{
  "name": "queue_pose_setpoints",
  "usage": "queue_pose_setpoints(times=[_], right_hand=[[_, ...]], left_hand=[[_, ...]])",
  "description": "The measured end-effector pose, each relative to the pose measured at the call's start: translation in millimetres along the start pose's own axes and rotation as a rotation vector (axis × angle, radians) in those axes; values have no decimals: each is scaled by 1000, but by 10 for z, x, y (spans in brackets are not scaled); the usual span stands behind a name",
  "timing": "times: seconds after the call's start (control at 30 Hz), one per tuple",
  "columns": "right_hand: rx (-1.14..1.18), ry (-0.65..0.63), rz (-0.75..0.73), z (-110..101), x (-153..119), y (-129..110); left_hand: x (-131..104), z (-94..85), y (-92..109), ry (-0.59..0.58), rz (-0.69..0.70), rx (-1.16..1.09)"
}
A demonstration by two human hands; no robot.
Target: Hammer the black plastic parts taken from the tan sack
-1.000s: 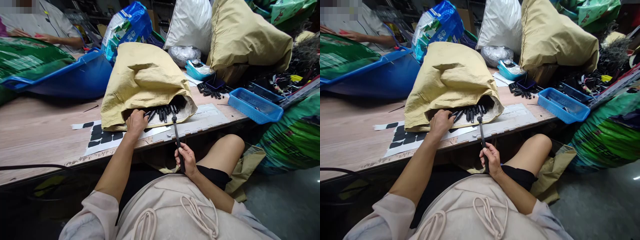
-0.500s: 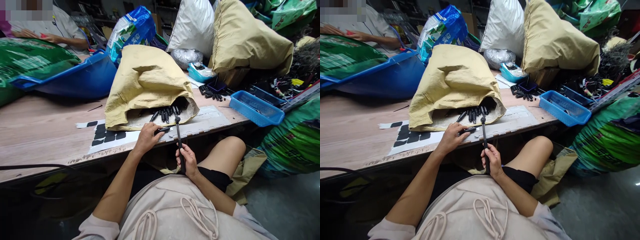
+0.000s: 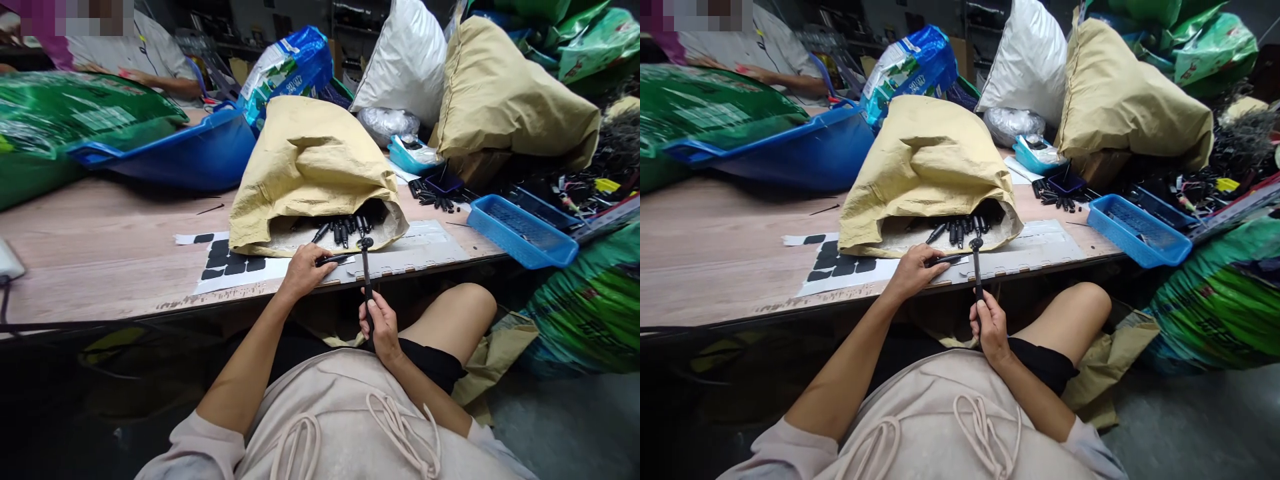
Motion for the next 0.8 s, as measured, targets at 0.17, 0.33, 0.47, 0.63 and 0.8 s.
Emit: queue_pose_setpoints(times=[0.17, 0.33, 0.47, 0.63, 0.8], right_hand=[[-55, -62, -10, 41, -76, -43], [-132, -106, 12, 61, -109, -31], [-207, -148, -31, 57, -133, -37], [-256, -146, -7, 38, -130, 1], [-229, -134, -6, 88, -150, -73]], left_hand=[[13, 4, -9, 1, -12, -29], [20, 1, -17, 7, -27, -54], [23, -17, 8, 0, -9, -51], [23, -22, 32, 0, 6, -42], [31, -9, 21, -4, 1, -36]])
Point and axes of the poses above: each hand's wrist, its own x-axis towards the middle knuckle, its own z-axis out of the palm, y = z × x, the point moved 5 cm from there along x, towards the middle knuckle, and after that the axes turned 1 degree about x, right-handed, at the moved point
